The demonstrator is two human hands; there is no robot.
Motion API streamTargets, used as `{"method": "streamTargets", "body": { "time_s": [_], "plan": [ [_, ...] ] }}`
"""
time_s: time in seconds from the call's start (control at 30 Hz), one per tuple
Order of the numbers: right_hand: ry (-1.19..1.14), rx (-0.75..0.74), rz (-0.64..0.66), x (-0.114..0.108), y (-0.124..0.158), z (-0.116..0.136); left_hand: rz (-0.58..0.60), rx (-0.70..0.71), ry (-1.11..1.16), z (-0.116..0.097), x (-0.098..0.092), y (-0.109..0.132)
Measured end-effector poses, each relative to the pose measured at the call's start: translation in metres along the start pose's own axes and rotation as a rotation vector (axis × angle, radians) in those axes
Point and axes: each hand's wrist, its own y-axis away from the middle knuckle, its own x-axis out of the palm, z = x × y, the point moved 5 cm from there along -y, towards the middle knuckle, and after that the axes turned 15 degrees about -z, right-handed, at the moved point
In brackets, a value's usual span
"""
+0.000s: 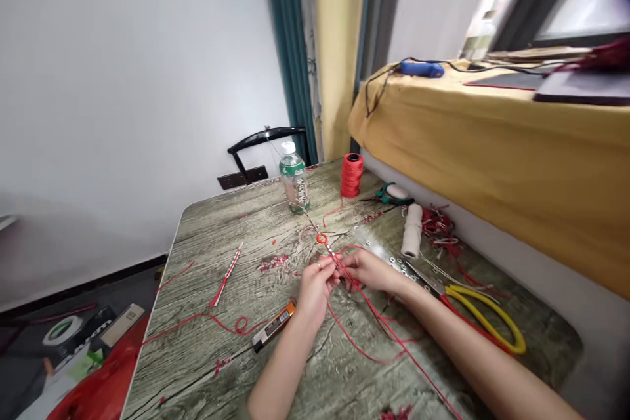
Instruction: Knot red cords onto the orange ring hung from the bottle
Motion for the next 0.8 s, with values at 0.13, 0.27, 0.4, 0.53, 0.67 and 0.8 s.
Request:
{"method": "streamTargets", "body": {
  "time_s": [0.13, 0.27, 0.4, 0.53, 0.67, 0.8],
  "plan": [
    [-0.033, 0.008, -0.002, -0.0018, -0.0002, 0.0016, 0.008, -0.02, -0.049, 0.0013, 0.0035, -0.0003],
    [-0.037, -0.003, 0.01, -0.0028, -0.0012, 0.0019, 0.006, -0.018, -0.061, 0.0003, 0.0057, -0.001],
    [-0.04, -0.016, 0.013, -0.0038, -0.0028, -0.0021, -0.005, -0.056, -0.076, 0.0022, 0.0032, -0.0011],
    [-0.054, -0.003, 0.021, -0.004, -0.0043, -0.0055, 0.004, -0.076, -0.074, 0.001, 0.0024, 0.0002],
    [-0.04, 0.008, 0.032, -0.0041, -0.0044, -0.0045, 0.033, -0.085, -0.062, -0.0017, 0.0039, 0.0011],
    [-0.005, -0.005, 0.051, -0.0032, -0.0032, -0.0013, 0.038, -0.085, -0.057, -0.0019, 0.0036, 0.0016]
  ]
}}
